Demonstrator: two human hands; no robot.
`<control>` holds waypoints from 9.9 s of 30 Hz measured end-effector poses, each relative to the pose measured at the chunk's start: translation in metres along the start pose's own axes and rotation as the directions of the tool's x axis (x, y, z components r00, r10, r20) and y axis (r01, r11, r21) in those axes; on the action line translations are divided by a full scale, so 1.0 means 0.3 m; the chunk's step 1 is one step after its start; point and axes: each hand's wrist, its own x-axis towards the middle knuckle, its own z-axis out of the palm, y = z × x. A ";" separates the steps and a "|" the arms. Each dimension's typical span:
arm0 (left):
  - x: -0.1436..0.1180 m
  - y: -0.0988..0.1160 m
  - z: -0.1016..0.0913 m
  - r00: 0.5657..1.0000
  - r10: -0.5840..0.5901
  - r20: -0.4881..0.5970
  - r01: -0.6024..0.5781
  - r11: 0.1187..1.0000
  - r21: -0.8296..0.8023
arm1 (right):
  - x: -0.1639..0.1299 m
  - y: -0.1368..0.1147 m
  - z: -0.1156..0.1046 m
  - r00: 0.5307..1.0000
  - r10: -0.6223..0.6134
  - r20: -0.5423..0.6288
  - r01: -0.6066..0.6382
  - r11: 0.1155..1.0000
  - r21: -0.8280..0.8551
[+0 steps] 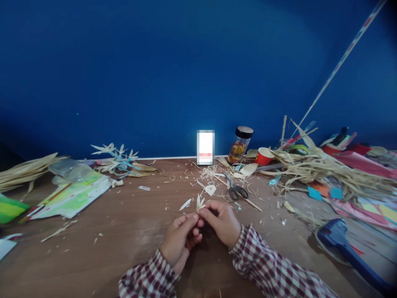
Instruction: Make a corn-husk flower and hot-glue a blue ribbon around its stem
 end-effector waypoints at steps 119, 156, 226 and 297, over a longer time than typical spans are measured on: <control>0.024 -0.028 -0.018 0.928 0.347 -0.137 -0.296 0.908 0.296 | -0.032 0.049 0.049 0.988 0.095 -0.123 -0.087 0.993 0.074; 0.008 0.033 -0.019 0.993 -0.008 0.119 0.022 0.993 -0.118 | -0.018 0.054 0.025 0.984 0.176 0.039 -0.168 0.817 0.552; 0.001 0.010 -0.009 0.991 0.044 0.128 -0.048 0.999 0.025 | -0.033 0.035 0.011 0.999 -0.037 -0.040 0.044 0.983 0.180; 0.040 -0.033 -0.007 0.988 0.137 0.069 -0.144 0.982 0.118 | -0.025 0.090 0.034 0.997 0.065 -0.042 -0.053 0.966 0.253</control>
